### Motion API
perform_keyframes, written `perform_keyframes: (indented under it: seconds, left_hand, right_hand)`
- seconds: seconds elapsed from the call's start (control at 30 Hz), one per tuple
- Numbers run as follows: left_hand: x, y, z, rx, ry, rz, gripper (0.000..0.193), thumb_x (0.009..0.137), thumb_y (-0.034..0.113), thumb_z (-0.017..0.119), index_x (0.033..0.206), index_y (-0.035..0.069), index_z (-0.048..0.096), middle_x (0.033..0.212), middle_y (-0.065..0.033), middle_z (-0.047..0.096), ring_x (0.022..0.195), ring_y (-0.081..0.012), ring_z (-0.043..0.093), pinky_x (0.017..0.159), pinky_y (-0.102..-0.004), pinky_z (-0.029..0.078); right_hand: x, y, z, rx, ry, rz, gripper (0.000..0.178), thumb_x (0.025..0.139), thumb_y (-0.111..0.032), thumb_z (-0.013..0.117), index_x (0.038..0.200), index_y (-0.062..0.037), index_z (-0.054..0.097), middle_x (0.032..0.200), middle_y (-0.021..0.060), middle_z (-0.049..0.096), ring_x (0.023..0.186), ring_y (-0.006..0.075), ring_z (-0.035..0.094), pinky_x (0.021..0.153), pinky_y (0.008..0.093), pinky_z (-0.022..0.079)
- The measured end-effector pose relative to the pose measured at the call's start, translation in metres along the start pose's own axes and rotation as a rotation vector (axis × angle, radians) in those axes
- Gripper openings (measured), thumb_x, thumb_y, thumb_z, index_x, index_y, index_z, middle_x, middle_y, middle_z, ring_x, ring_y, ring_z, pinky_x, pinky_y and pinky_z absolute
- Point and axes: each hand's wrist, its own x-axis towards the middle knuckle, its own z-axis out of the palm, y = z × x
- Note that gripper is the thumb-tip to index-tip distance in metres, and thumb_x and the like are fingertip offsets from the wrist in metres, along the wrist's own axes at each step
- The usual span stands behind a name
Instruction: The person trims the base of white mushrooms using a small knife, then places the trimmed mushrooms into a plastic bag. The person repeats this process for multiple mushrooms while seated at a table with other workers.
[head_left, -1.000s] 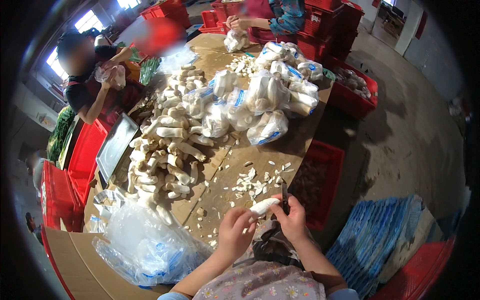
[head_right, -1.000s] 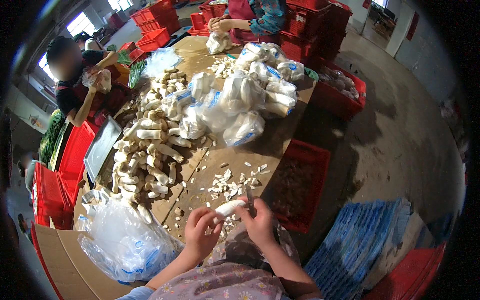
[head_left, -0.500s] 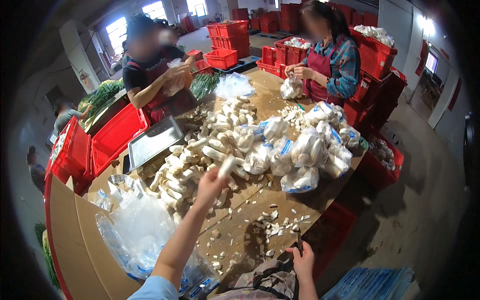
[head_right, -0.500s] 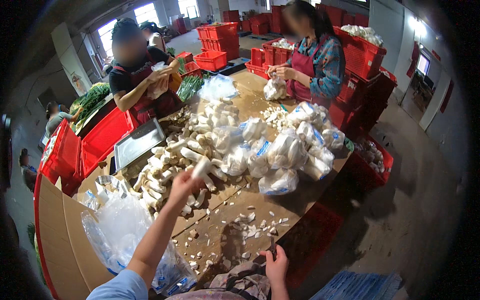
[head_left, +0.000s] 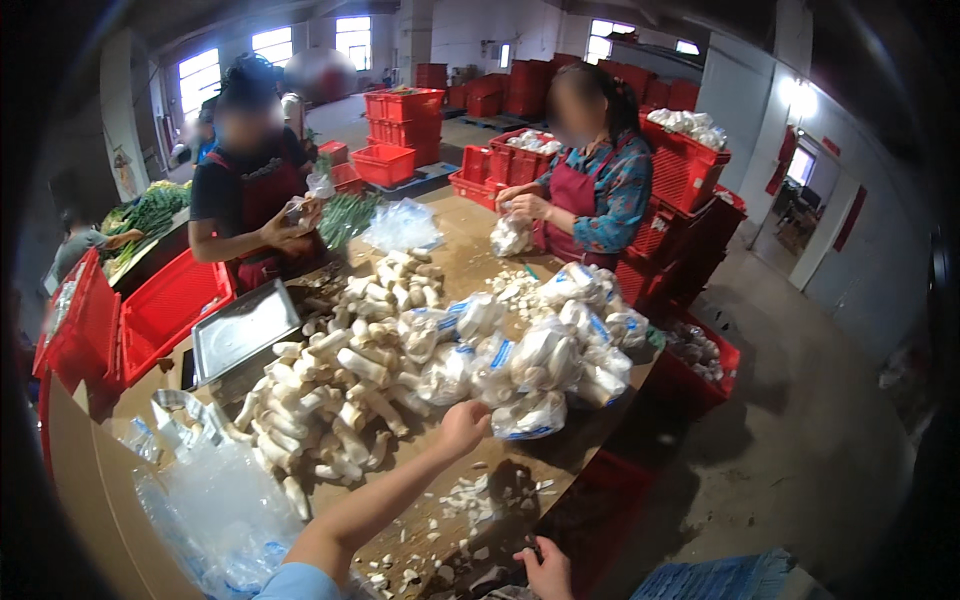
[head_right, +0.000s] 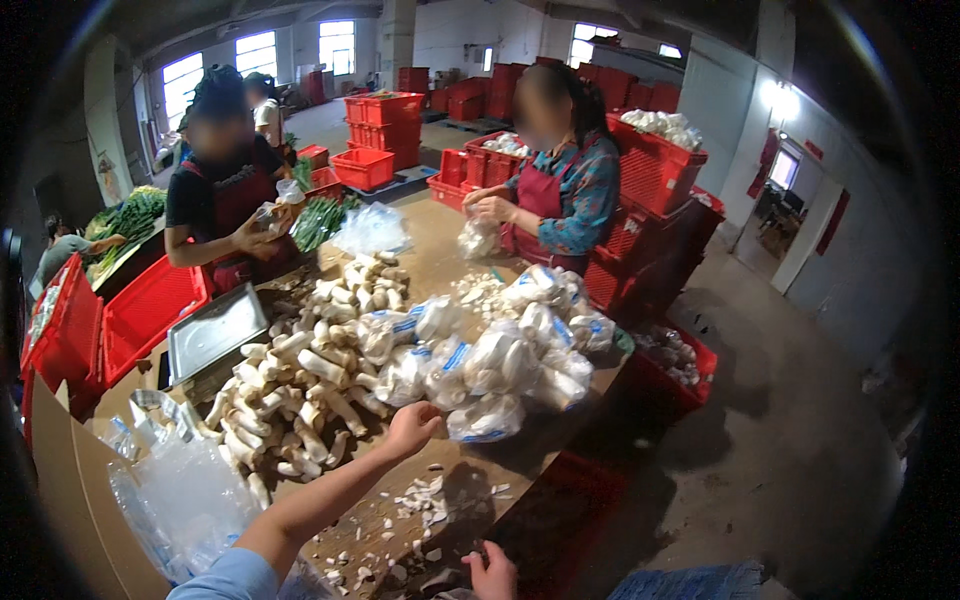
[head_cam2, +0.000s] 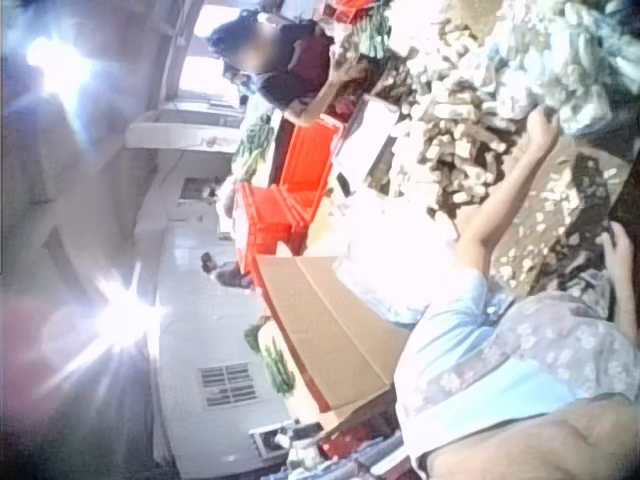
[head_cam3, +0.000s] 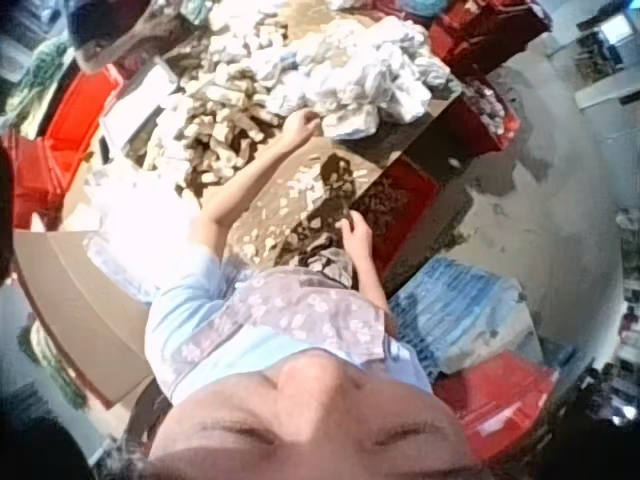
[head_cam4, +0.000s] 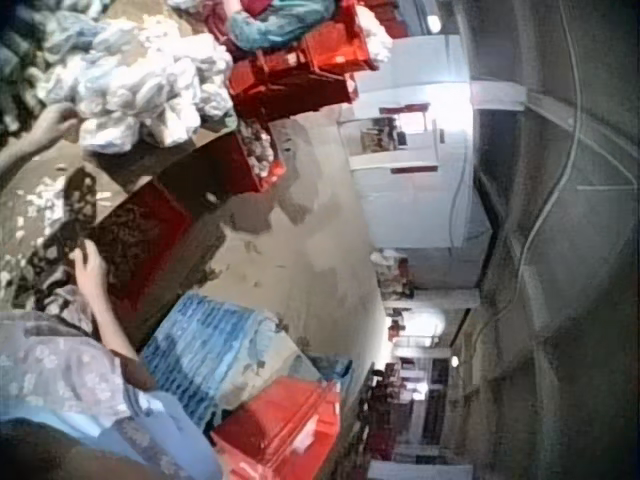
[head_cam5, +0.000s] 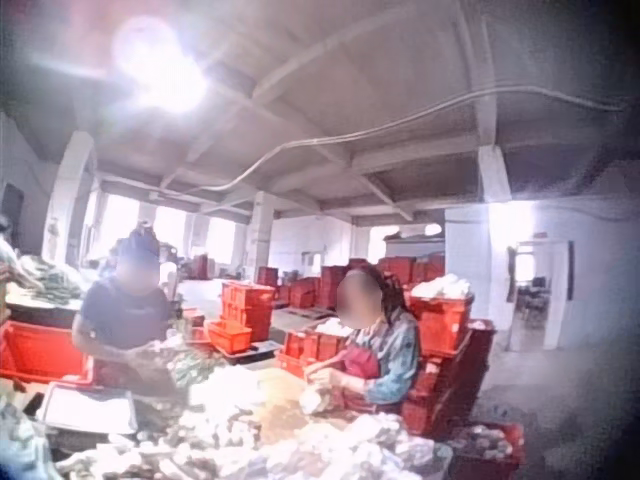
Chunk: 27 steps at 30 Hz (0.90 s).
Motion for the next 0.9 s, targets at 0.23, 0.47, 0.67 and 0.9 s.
perform_keyframes:
  seconds: [0.23,0.47,0.67,0.9]
  left_hand:
    - [0.079,0.078,0.032,0.054,0.278,0.369,0.036,0.074,0.016,0.070,0.105,0.003,0.057,0.099,-0.0197,0.059,0.093,-0.0393,0.055,0.080,-0.0449,0.046]
    - [0.140,0.106,0.047,0.207,0.110,0.138,0.090,0.053,0.036,0.089,0.117,-0.005,0.042,0.111,-0.0271,0.054,0.100,-0.0400,0.056,0.084,-0.0422,0.049]
    - [0.147,0.085,0.041,0.120,-0.085,0.051,0.096,0.047,0.044,0.087,0.122,0.002,0.044,0.109,-0.0221,0.061,0.101,-0.0355,0.060,0.084,-0.0417,0.049]
    - [0.060,0.077,0.040,-0.142,0.169,0.308,0.067,0.053,0.015,0.085,0.109,0.005,0.050,0.108,-0.0159,0.055,0.101,-0.0346,0.053,0.087,-0.0406,0.043]
  right_hand:
    - [-0.007,-0.019,-0.014,0.031,0.005,0.066,0.022,0.087,-0.014,0.056,0.104,-0.0013,0.061,0.083,0.0134,0.069,0.080,0.0264,0.067,0.073,0.0346,0.051]
    - [-0.015,-0.034,-0.029,0.033,0.073,0.152,0.021,0.086,-0.018,0.058,0.102,-0.0040,0.062,0.086,0.0185,0.065,0.081,0.0341,0.064,0.069,0.0382,0.051]
    - [-0.024,-0.009,-0.028,0.017,0.164,0.073,0.020,0.087,-0.016,0.058,0.101,-0.0034,0.062,0.082,0.0158,0.067,0.079,0.0308,0.066,0.069,0.0365,0.052]
    - [-0.023,-0.007,-0.028,0.049,0.160,0.087,0.017,0.086,-0.017,0.058,0.097,-0.0038,0.062,0.081,0.0146,0.067,0.076,0.0301,0.066,0.067,0.0371,0.051]
